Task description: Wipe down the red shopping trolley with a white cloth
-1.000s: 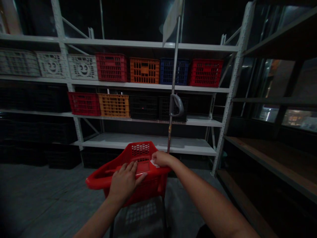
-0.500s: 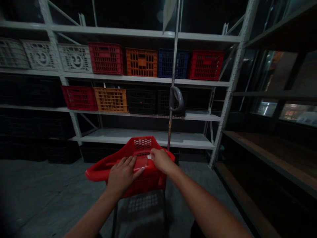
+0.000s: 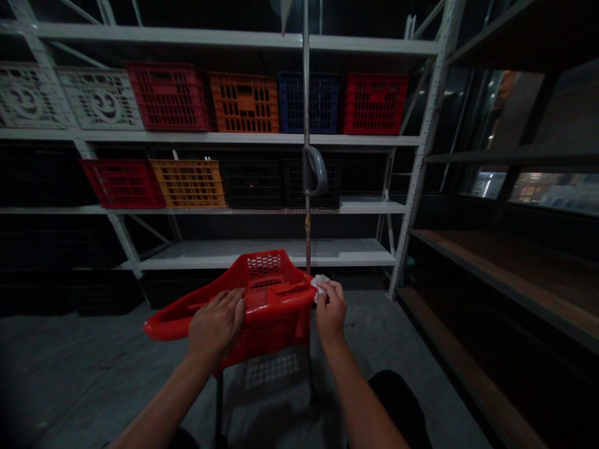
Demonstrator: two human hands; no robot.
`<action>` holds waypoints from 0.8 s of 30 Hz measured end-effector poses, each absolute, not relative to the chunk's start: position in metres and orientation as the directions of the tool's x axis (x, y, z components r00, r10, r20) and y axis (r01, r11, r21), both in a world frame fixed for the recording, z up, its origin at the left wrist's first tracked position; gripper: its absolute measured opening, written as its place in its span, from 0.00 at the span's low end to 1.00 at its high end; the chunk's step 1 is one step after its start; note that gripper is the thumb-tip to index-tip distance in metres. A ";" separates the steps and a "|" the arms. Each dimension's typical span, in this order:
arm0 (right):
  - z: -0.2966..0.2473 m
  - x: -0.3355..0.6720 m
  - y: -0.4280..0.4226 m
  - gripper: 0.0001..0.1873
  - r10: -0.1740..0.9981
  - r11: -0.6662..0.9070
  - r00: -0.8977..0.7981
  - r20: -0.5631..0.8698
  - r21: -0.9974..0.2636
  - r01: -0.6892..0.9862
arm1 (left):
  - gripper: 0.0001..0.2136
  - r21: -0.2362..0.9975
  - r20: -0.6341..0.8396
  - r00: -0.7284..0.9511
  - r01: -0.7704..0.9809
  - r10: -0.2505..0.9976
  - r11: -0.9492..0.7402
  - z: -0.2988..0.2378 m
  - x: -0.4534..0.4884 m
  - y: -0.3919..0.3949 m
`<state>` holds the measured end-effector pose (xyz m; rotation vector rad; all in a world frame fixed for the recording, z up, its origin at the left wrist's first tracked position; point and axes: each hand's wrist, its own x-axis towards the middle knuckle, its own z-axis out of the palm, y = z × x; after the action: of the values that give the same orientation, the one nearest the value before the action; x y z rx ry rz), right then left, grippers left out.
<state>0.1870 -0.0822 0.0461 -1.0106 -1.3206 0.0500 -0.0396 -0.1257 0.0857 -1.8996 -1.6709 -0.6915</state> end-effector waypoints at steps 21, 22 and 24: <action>0.048 0.203 -0.025 0.11 0.911 0.385 0.177 0.372 -0.922 -0.046 | 0.19 -0.090 0.719 0.148 0.989 0.679 -0.120 0.081 -0.046 -0.122; 0.051 0.207 -0.024 0.10 0.912 0.391 0.139 0.385 -0.920 -0.020 | 0.18 -0.087 0.721 0.144 0.989 0.678 -0.118 0.081 -0.046 -0.122; 0.058 0.215 -0.030 0.08 0.889 0.452 0.052 0.454 -0.891 0.052 | 0.18 -0.085 0.721 0.142 0.989 0.678 -0.117 0.081 -0.049 -0.123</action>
<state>0.2148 -0.0301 0.0582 -0.9118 -1.3774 0.7943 -0.0494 -0.1228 0.0812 -1.8608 -1.5940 -0.7147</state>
